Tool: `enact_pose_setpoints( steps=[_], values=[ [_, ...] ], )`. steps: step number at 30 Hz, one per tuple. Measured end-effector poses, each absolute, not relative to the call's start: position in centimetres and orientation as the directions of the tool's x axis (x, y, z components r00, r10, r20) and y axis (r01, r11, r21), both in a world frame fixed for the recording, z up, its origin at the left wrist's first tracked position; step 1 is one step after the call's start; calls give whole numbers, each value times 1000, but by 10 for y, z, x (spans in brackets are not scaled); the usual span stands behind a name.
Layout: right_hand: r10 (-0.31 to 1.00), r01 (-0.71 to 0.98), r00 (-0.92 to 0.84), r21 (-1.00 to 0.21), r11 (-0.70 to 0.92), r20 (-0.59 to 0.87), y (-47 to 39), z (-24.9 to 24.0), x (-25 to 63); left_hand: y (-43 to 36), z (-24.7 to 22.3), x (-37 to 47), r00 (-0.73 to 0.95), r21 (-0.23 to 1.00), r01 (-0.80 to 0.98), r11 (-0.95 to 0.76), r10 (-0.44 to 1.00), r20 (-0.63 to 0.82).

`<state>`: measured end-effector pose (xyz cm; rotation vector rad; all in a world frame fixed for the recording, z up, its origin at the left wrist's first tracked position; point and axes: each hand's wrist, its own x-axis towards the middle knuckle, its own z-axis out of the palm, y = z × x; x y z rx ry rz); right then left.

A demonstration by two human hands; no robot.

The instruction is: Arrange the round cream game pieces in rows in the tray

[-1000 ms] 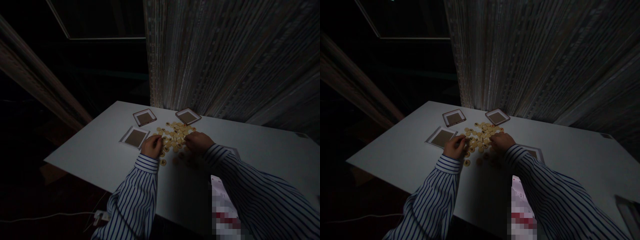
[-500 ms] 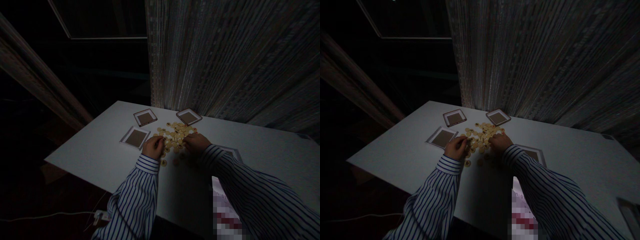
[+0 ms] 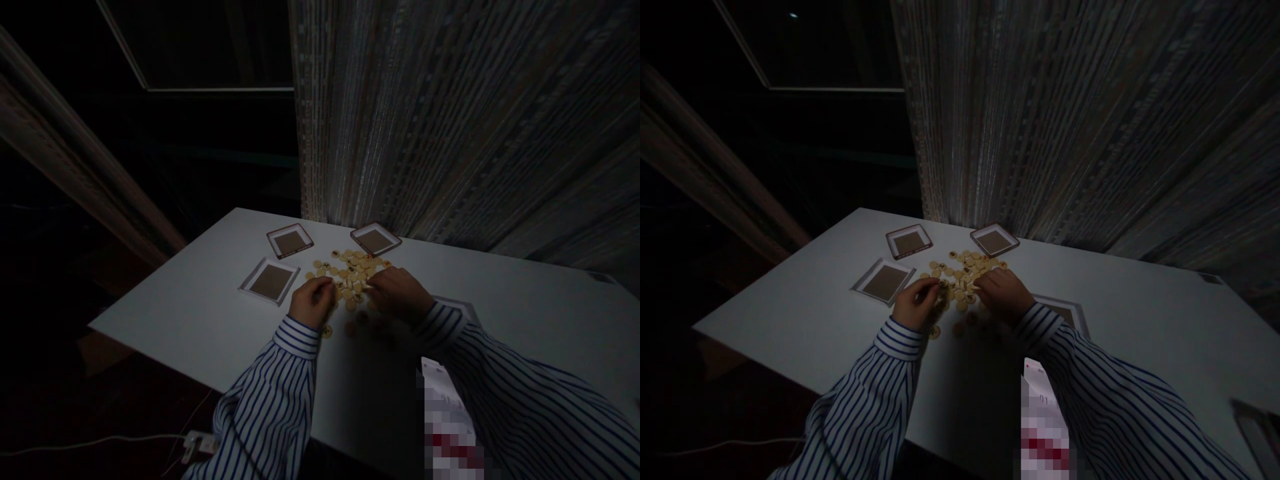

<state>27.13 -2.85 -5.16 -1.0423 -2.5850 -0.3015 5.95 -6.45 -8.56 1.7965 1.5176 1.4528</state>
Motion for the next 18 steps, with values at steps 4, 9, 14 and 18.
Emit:
enact_pose_setpoints(
  steps=[4, 9, 14, 18],
  values=[
    [419, 591, -732, 196, 782, 537, -39, -47, 276, -67, -79, 74, -71, 921, 281, -269, 951, 300],
    [184, 470, -737, 297, 831, 650, -50, -45, 276, -70, -67, 86, 38, 996, 5, -93, 995, 93],
    [126, 417, -745, 310, 854, 656, -59, -40, 270, -73, -63, 88, 167, 993, -114, 37, 986, -17],
    [69, 382, -759, 357, 853, 648, -63, -34, 264, -73, -65, 88, 180, 981, -177, 84, 982, -51]
  ],
)
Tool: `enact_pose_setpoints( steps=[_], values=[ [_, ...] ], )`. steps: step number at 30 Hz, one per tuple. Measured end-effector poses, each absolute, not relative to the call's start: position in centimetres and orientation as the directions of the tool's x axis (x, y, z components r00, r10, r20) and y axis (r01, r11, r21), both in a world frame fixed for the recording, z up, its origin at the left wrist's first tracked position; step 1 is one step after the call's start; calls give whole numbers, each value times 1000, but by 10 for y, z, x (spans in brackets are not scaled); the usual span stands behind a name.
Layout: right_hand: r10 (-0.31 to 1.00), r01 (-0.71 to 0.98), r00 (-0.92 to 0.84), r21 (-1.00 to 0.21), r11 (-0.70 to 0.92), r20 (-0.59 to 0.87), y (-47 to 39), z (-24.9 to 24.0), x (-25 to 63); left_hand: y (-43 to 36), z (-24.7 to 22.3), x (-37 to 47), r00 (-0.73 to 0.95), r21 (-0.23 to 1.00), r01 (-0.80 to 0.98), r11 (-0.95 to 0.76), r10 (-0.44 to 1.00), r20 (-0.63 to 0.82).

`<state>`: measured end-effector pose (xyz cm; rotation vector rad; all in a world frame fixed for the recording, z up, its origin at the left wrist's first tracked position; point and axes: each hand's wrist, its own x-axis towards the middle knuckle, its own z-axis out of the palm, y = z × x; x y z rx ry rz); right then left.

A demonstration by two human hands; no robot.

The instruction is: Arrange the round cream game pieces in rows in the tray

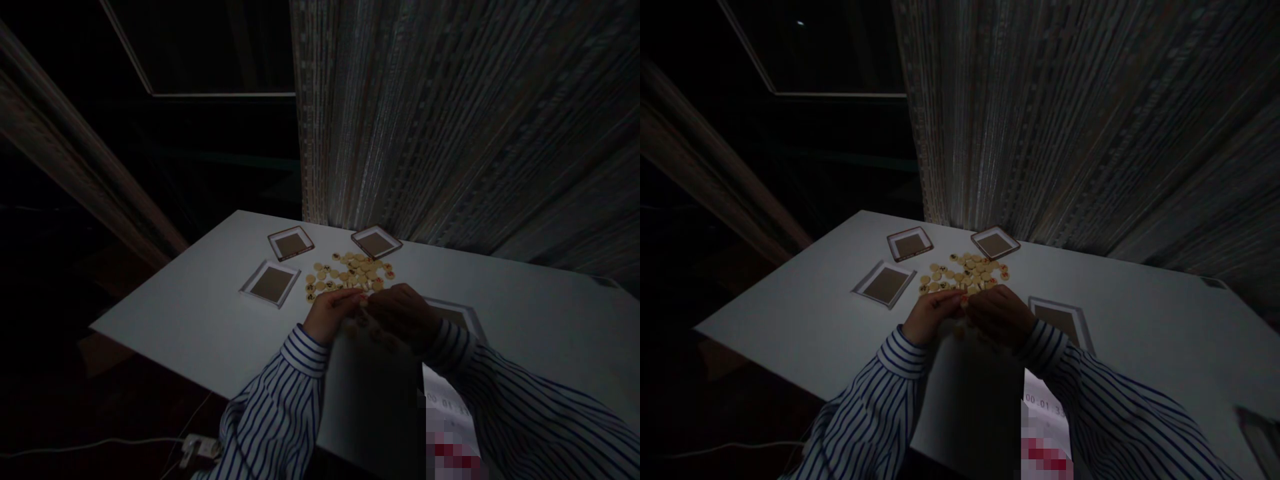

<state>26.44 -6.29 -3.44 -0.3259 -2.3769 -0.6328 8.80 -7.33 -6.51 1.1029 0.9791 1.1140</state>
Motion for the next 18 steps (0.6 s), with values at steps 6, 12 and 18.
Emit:
enact_pose_setpoints(
  steps=[6, 12, 18],
  values=[
    [115, 392, -760, 310, 866, 639, -60, -38, 265, -74, -66, 87, 124, 954, -264, 143, 986, -113],
    [335, 509, -733, 150, 848, 593, -52, -47, 264, -74, -64, 80, 53, 965, -235, 120, 992, -111],
    [458, 587, -680, 52, 808, 573, -49, -51, 266, -79, -70, 71, 79, 973, -192, 128, 990, -114]
  ],
)
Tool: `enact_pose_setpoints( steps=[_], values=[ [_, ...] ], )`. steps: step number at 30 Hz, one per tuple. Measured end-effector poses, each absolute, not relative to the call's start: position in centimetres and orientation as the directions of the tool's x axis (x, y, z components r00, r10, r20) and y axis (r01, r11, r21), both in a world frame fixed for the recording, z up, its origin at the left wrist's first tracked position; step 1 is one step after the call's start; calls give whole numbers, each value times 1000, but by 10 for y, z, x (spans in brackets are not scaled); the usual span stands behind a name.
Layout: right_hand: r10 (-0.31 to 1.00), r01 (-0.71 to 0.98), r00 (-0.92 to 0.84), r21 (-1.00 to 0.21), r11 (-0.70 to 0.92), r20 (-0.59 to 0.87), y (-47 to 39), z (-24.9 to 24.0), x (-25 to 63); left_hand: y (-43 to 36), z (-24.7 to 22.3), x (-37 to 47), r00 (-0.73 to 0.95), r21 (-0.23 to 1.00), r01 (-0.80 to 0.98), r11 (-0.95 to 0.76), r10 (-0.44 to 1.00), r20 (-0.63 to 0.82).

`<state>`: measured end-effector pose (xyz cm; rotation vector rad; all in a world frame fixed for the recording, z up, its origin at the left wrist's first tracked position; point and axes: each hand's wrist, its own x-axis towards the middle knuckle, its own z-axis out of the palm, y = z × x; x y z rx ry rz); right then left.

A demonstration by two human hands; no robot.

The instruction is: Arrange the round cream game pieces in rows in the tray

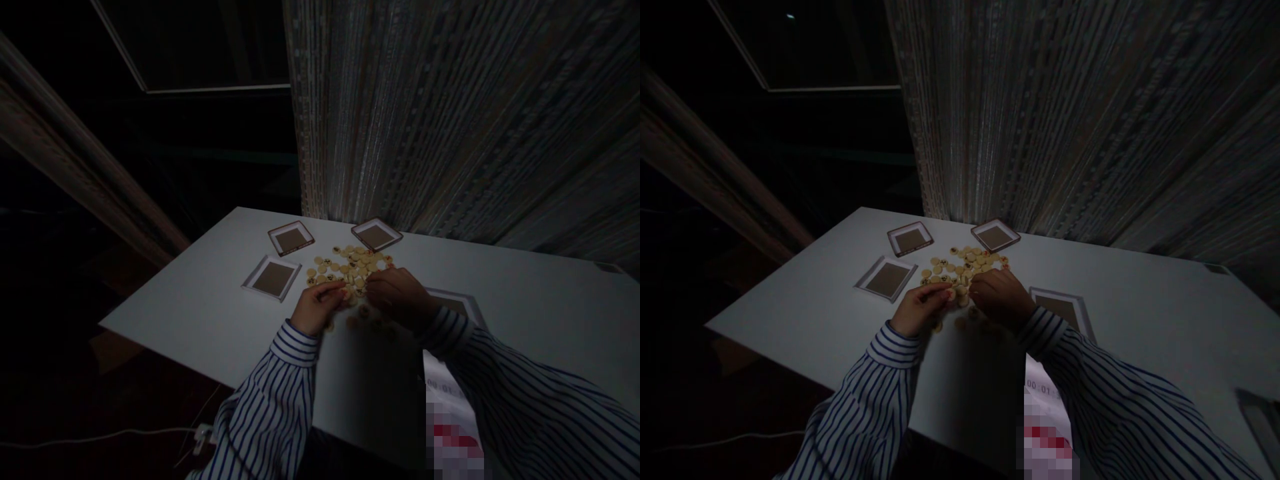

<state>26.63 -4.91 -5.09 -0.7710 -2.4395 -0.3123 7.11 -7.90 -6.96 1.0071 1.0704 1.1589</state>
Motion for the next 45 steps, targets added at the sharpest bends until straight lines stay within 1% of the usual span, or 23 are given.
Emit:
enact_pose_setpoints(
  steps=[3, 6, 7, 9, 10, 12, 15, 18, 24, 29, 37, 41, 45],
  values=[
    [513, 626, -664, 29, 779, 545, -47, -51, 271, -82, -73, 67, 76, 997, -40, 71, 995, -68],
    [556, 660, -652, 24, 751, 516, -45, -51, 277, -83, -75, 63, 82, 975, 220, -39, 996, 21],
    [581, 678, -642, 17, 735, 501, -44, -51, 279, -84, -75, 63, 90, 939, 330, -91, 994, 64],
    [644, 722, -613, -7, 692, 458, -43, -51, 282, -84, -73, 61, 137, 819, 539, -198, 980, 146],
    [677, 744, -595, -22, 668, 432, -42, -50, 284, -83, -72, 61, 173, 748, 617, -244, 970, 174],
    [740, 784, -557, -54, 618, 377, -41, -49, 287, -83, -71, 60, 243, 629, 710, -317, 948, 203],
    [816, 836, -505, -78, 544, 281, -37, -47, 289, -80, -73, 59, 321, 522, 758, -392, 920, 226],
    [855, 864, -477, -71, 498, 202, -33, -47, 290, -78, -77, 59, 375, 448, 780, -436, 900, 223],
    [870, 874, -466, -65, 481, 161, -25, -49, 289, -74, -80, 61, 406, 373, 810, -452, 892, 199],
    [866, 870, -484, -43, 492, 127, -22, -48, 289, -72, -80, 62, 431, 343, 817, -463, 886, 170],
    [826, 828, -555, -26, 560, 92, -13, -45, 281, -71, -77, 63, 443, 313, 832, -458, 888, 121],
    [815, 818, -574, -5, 576, 77, -8, -46, 271, -73, -75, 60, 438, 348, 816, -461, 887, 148],
    [802, 803, -595, 11, 596, 53, -4, -48, 264, -76, -73, 57, 387, 397, 809, -433, 901, 196]
  ],
)
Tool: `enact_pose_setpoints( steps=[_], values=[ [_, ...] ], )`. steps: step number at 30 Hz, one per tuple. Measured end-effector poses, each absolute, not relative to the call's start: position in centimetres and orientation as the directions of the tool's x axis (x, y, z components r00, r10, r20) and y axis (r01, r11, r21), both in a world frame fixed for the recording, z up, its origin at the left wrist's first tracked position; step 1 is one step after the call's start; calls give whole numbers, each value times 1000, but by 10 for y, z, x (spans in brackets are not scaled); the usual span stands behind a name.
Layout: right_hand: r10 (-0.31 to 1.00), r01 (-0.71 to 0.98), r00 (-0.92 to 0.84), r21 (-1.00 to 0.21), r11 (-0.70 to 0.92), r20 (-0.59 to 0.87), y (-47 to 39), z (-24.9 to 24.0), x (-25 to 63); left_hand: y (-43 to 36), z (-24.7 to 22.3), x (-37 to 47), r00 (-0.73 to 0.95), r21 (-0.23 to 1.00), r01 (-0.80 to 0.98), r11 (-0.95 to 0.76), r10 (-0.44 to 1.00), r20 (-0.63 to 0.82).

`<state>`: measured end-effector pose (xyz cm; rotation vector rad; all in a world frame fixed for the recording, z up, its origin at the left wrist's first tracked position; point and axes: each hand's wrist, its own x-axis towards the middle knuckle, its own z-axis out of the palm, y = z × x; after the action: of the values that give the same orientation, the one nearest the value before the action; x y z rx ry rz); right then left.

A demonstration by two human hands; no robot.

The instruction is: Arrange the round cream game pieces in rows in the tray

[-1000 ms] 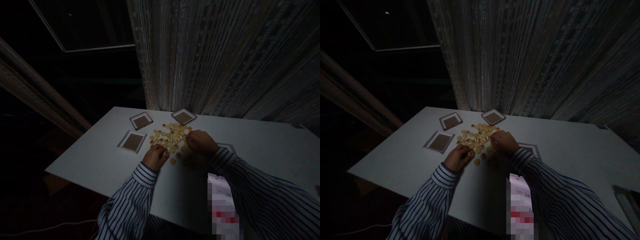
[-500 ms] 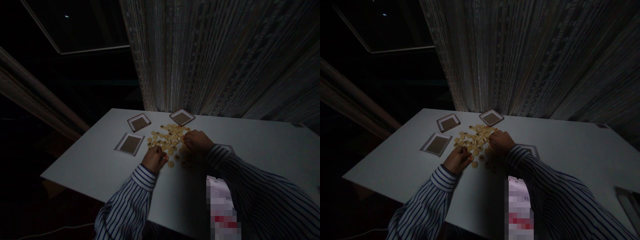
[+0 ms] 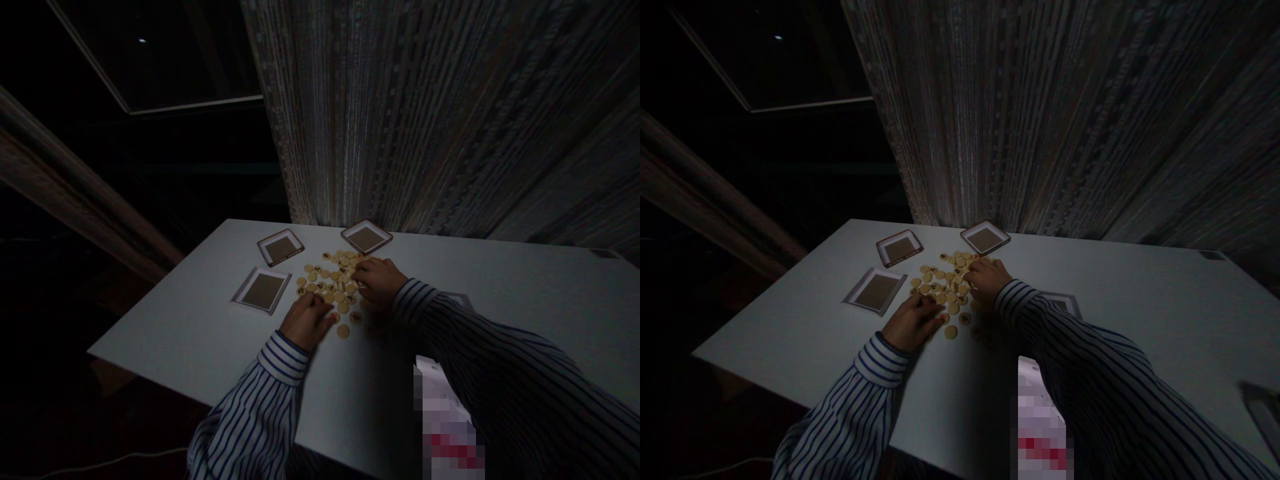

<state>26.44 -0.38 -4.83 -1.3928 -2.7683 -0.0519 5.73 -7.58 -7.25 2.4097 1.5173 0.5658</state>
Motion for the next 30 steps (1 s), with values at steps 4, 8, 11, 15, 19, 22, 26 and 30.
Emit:
enact_pose_setpoints(
  steps=[4, 8, 11, 15, 19, 22, 26, 30],
  values=[
    [797, 798, -603, 31, 602, 26, -1, -51, 261, -77, -70, 55, 349, 455, 785, -421, 907, 236],
    [795, 795, -606, 36, 606, 16, -1, -50, 260, -77, -69, 52, 316, 492, 769, -407, 912, 261],
    [792, 792, -611, 25, 610, 23, -2, -48, 261, -76, -70, 51, 299, 519, 753, -405, 913, 278],
    [785, 786, -619, 25, 618, 20, -3, -48, 262, -74, -71, 52, 251, 564, 732, -382, 921, 298],
    [797, 796, -603, 45, 603, -3, -5, -46, 260, -72, -69, 54, 222, 573, 736, -359, 929, 297],
    [808, 805, -588, 65, 589, -42, -6, -43, 256, -72, -69, 54, 221, 563, 744, -359, 928, 300],
    [832, 830, -543, 82, 552, -115, -4, -39, 251, -72, -69, 54, 222, 561, 743, -364, 925, 307],
    [833, 834, -530, 82, 546, -158, -2, -38, 250, -72, -71, 54, 213, 556, 738, -383, 914, 346]
  ],
)
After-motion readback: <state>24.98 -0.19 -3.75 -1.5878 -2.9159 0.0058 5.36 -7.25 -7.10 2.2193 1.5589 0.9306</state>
